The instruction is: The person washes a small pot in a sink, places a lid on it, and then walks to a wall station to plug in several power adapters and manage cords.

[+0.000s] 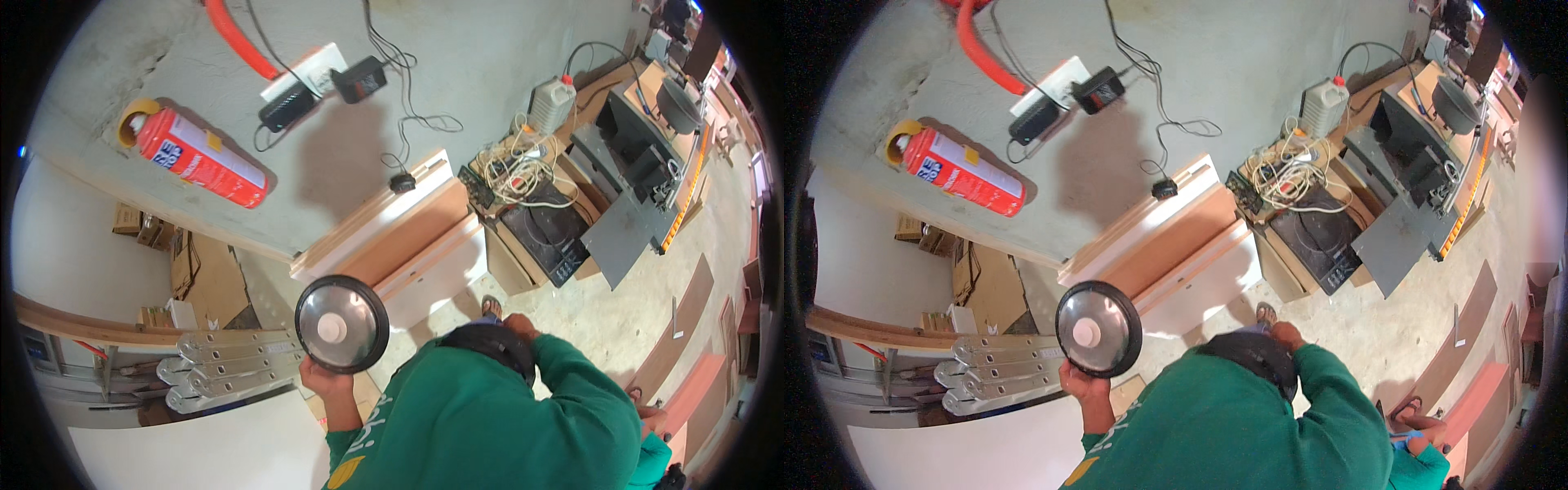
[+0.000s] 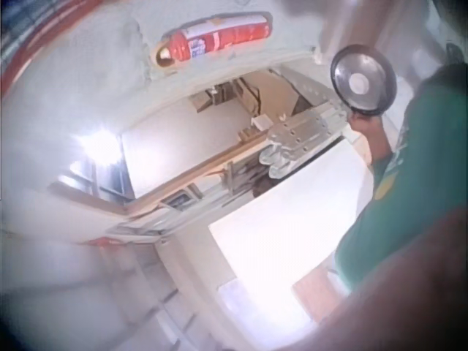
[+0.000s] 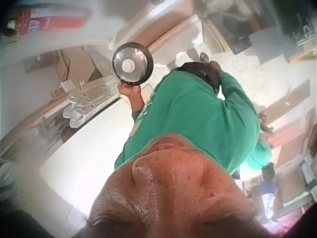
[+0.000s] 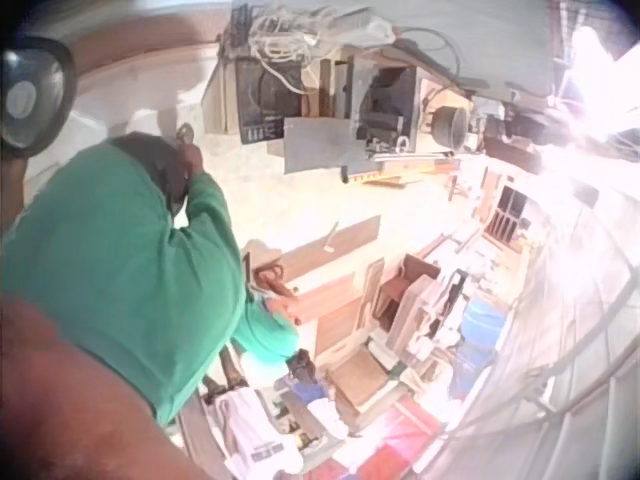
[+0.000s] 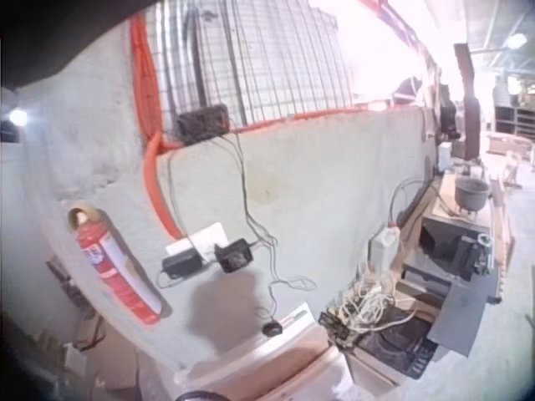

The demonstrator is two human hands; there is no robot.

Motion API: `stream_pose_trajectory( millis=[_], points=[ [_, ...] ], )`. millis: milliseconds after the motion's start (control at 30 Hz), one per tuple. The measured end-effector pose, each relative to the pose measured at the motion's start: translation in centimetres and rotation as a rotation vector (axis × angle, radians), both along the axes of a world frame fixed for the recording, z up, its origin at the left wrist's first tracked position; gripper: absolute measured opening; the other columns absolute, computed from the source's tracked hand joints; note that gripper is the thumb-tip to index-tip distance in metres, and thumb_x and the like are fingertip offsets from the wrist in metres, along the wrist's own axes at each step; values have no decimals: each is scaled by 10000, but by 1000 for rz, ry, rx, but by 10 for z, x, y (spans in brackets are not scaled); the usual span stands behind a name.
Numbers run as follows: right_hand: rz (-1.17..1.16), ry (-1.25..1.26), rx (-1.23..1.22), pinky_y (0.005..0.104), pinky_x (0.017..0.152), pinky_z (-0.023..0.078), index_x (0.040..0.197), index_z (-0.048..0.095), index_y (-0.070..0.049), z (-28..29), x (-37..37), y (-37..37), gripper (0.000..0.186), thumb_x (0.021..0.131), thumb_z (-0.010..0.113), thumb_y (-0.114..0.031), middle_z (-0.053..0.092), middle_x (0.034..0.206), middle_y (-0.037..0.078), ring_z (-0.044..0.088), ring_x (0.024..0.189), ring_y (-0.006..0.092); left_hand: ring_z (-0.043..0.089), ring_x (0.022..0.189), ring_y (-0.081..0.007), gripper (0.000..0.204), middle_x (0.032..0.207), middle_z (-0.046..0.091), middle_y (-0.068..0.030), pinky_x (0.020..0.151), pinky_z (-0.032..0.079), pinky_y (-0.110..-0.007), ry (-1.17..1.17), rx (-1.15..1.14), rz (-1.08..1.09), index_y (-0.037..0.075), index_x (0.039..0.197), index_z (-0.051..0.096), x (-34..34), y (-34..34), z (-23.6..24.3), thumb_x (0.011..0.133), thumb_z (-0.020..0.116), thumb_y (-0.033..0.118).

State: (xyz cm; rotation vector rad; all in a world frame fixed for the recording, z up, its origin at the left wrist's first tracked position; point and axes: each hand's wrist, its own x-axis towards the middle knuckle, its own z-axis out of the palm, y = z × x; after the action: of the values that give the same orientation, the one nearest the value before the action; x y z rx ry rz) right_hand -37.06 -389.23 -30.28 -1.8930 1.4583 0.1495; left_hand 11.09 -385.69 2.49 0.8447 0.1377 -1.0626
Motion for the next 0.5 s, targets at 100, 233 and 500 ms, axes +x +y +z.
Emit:
stream_pose_trajectory(
  millis=[100, 233, 500],
  points=[
    [-86, 51, 18, 522, 846, 544, 833, 742, -5, 32, 42, 2, 412, 935, 596, -377, 714, 892, 248, 692, 955, 433, 542, 1306, -374, 540, 1375, 596, -189, 1113, 419, -553, 6, -59, -31, -3, 1306, 577, 32, 18, -5, 865, 520, 303],
    [-17, 76, -62, 504, 894, 531, 939, 734, -8, 50, 73, -20, 388, 861, 659, -381, 713, 962, 242, 673, 999, 419, 544, 1306, -373, 534, 1382, 594, -189, 1117, 416, -549, 19, -22, -29, -5, 1295, 587, 62, 30, -10, 869, 510, 307],
    [-393, -453, -936, 468, 705, 512, 837, 664, -46, 342, 150, -146, 53, 849, 692, -88, 650, 781, 145, 641, 770, 369, 557, 1292, -378, 537, 1358, 609, -192, 1108, 431, -560, 3, -95, 49, -6, 1277, 591, 89, 55, -16, 869, 487, 327]
  ],
)
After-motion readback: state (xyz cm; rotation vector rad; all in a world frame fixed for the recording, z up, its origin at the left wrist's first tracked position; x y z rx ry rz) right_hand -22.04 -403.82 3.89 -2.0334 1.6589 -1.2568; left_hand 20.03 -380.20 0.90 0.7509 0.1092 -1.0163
